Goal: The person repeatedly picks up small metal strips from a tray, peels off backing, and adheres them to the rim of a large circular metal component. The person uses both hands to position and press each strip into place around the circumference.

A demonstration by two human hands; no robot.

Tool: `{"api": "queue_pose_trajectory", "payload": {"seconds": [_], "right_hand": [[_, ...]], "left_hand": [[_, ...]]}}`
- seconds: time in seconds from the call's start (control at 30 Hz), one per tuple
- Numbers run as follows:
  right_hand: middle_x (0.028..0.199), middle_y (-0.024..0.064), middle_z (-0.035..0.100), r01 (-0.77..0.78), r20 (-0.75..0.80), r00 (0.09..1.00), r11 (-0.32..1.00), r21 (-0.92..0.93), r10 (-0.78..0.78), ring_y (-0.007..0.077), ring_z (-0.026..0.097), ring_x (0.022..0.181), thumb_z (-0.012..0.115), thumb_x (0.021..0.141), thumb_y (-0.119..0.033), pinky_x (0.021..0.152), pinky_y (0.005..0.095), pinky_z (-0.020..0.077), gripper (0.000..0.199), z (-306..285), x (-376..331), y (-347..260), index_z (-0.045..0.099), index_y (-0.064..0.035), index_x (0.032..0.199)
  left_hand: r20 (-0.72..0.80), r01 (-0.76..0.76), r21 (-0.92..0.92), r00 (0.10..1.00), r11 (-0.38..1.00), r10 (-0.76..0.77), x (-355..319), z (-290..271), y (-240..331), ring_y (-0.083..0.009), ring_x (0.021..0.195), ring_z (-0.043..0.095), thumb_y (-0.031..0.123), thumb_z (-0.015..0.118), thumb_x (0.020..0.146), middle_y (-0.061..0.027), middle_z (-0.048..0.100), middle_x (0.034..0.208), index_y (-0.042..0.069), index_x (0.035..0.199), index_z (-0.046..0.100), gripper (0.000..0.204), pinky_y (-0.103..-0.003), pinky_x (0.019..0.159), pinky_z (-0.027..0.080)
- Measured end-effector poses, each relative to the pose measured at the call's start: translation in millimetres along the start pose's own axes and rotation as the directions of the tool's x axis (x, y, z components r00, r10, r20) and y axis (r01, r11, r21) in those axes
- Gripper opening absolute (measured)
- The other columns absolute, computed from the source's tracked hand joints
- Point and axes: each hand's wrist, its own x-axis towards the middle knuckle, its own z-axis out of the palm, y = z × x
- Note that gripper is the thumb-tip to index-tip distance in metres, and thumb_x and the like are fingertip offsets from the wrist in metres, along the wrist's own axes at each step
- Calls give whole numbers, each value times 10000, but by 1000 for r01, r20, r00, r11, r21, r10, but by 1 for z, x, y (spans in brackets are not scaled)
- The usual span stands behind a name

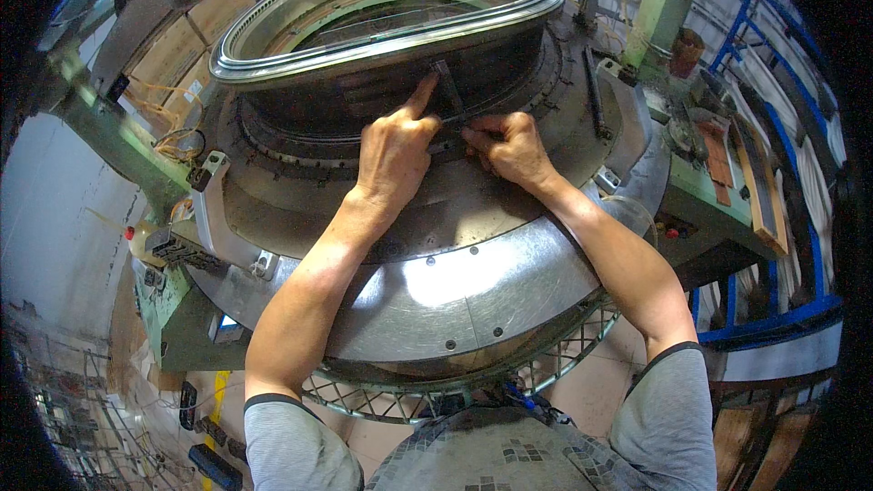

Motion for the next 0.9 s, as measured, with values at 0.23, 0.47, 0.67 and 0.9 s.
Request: {"api": "queue_pose_trajectory", "payload": {"seconds": [0.23, 0.47, 0.67, 0.9], "right_hand": [[676, 24, 689, 9, -12, 1000, 1000, -27, -9, 66, 543, 524, 712, 929, -130, 476, 251, 432, 136, 0, 0, 2, 764, -5, 913], [658, 19, 672, -21, -10, 1000, 999, 42, 22, 64, 536, 521, 710, 932, -132, 472, 246, 421, 150, 1, -1, 0, 754, -5, 865], [649, 18, 669, 23, -25, 999, 1000, 3, -23, 69, 537, 518, 713, 933, -145, 470, 251, 418, 187, 1, 0, 1, 743, -2, 816], [632, 16, 666, 38, -22, 999, 998, -42, -39, 66, 537, 518, 713, 932, -153, 473, 258, 422, 205, 0, 0, 0, 740, -3, 795]], "left_hand": [[-5, 10, -33, 1000, 999, -11, 0, 0, -1, -364, 940, 719, -98, 615, 645, -197, 558, 1412, 4, 758, 694, 171, -402, 788, 611], [3, 26, -50, 1000, 998, -26, 0, 1, -2, -363, 943, 719, -99, 610, 655, -188, 557, 1416, 8, 767, 703, 180, -401, 787, 609], [-1, 49, -85, 999, 995, -49, 0, 1, -2, -359, 958, 718, -89, 608, 674, -171, 563, 1416, 11, 771, 708, 171, -399, 806, 607], [-6, 54, -99, 998, 994, -55, 0, 1, -3, -364, 972, 717, -83, 603, 697, -175, 563, 1414, 12, 770, 711, 161, -398, 812, 605]]}}
